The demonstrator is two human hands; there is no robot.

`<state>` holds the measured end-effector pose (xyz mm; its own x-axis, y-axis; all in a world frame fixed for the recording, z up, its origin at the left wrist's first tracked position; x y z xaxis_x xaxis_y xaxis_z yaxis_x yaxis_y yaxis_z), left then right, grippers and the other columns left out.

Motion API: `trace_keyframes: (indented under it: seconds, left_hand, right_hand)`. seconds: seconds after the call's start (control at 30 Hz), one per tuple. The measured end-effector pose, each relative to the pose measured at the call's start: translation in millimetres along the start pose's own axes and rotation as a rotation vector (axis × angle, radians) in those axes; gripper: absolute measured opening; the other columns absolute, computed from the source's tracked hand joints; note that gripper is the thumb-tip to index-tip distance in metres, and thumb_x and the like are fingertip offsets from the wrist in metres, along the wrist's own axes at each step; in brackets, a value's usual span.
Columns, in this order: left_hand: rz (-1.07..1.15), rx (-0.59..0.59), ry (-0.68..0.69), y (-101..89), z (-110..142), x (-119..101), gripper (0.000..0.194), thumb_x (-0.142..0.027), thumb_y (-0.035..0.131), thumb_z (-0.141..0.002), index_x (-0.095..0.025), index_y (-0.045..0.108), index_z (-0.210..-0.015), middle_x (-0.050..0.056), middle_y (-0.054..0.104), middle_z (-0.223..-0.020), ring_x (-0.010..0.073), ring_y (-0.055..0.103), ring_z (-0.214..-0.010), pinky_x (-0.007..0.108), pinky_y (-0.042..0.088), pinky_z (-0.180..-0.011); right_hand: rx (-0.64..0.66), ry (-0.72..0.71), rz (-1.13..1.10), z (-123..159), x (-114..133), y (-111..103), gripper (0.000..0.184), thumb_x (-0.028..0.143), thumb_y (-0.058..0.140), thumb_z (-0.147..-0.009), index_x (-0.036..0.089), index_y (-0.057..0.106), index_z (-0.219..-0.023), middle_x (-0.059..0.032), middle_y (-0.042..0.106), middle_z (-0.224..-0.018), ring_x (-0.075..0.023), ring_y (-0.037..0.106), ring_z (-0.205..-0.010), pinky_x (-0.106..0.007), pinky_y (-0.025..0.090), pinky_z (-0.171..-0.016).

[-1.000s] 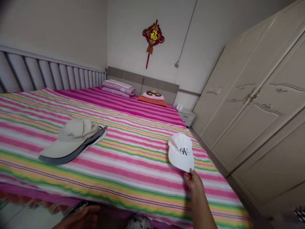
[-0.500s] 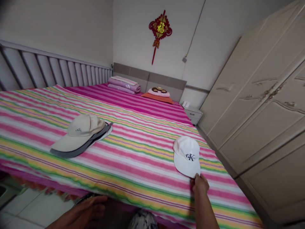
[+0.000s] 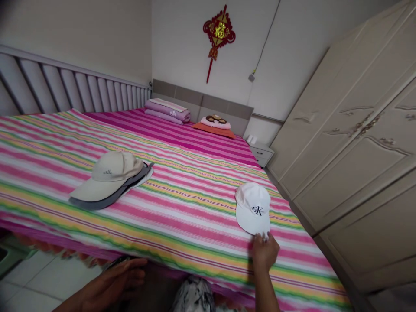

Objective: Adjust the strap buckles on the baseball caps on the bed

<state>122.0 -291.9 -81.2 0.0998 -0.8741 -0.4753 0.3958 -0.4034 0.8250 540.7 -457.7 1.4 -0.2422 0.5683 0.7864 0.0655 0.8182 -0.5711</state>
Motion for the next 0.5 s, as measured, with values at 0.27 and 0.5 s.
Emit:
trace_keyframes:
  seconds: [0.27,0.5]
  left_hand:
    - [0.024,0.043,0.009,2.7,1,-1,0.031,-0.031,0.043,-0.085,-0.017,0.060,-0.107,0.008,0.066,-0.096,0.0210,0.059,-0.091,0.036,0.039,-0.081]
    - [0.024,0.072,0.047,3.2,1,0,0.031,-0.028,0.043,-0.085,-0.014,0.058,-0.108,0.009,0.065,-0.096,0.0216,0.060,-0.091,0.035,0.041,-0.077]
  right_hand:
    - [0.096,-0.271,0.407,27,30,23,0.045,0.037,0.047,-0.077,0.005,0.052,-0.108,-0.0251,0.054,-0.102,-0.0377,0.050,-0.097,-0.048,0.040,-0.075]
    - [0.116,-0.368,0.529,41,34,17,0.046,0.041,0.032,-0.081,0.006,0.055,-0.098,-0.0255,0.055,-0.089,-0.0370,0.054,-0.080,-0.044,0.041,-0.059]
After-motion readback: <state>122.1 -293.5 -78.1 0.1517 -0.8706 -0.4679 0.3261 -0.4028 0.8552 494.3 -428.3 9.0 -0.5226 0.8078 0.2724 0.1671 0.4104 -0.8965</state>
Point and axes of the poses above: each hand's wrist, its own z-axis away from the middle knuckle, its own y-axis out of the palm, x = y × z, the point moved 4 cm from there along -z, towards the middle knuckle
